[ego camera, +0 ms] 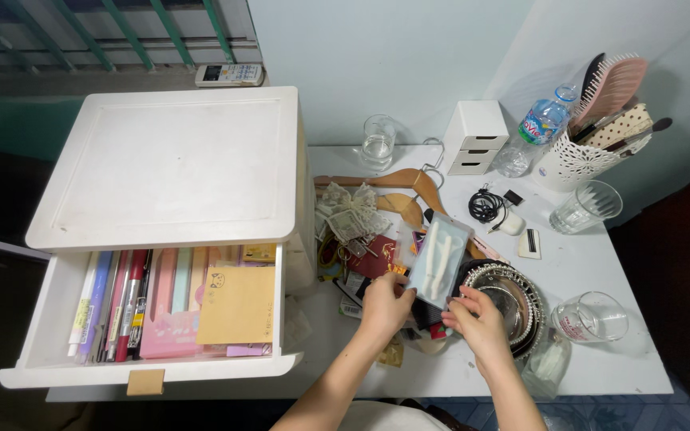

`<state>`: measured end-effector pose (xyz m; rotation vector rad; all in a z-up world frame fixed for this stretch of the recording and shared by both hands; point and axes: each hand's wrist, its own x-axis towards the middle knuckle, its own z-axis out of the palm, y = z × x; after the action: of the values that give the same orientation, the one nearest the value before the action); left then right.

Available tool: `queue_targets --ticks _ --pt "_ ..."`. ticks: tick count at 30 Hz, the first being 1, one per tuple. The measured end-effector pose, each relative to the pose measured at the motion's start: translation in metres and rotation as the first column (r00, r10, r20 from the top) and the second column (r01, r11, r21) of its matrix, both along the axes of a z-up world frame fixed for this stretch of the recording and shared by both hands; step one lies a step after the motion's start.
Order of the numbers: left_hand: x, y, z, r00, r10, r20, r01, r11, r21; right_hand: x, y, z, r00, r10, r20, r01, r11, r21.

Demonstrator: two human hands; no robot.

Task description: The person organizes various small items on a cluttered desk. They open a drawer, place a small yellow box inside, and then handle a purple packet, a black cable, and a small white box, placing them into a small white organizer. The person also picks up and examines a small black object and a yellow measuring tape before placing them in the organizer.

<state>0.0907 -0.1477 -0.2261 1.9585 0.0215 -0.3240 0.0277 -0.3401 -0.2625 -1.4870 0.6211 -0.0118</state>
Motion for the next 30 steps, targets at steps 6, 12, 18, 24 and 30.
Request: queue_targets --ticks 6,12,18,24,30 --pt "0.012 0.0 -0.018 0.993 -0.026 0.112 0.013 0.993 0.117 0.024 -0.002 0.004 0.981 -0.027 -0.194 0.069 0.974 0.216" --pt "0.014 0.008 -0.027 0.989 0.019 0.147 -0.019 1.0 0.0 0.043 0.028 0.035 0.993 0.077 -0.087 -0.088 0.988 -0.127" --pt "0.03 0.012 0.005 0.979 0.195 -0.054 -0.17 0.648 -0.743 0.009 0.096 0.127 0.959 0.159 0.233 0.078 0.643 -0.762" --pt "0.019 0.019 0.074 0.953 -0.1 -0.285 -0.258 0.223 -0.94 -0.01 0.134 0.165 0.769 0.411 0.489 0.316 0.42 -0.85" --pt "0.017 0.021 0.095 0.903 -0.31 -0.297 -0.248 0.187 -0.951 -0.011 0.119 0.164 0.714 0.412 0.566 0.396 0.429 -0.812"
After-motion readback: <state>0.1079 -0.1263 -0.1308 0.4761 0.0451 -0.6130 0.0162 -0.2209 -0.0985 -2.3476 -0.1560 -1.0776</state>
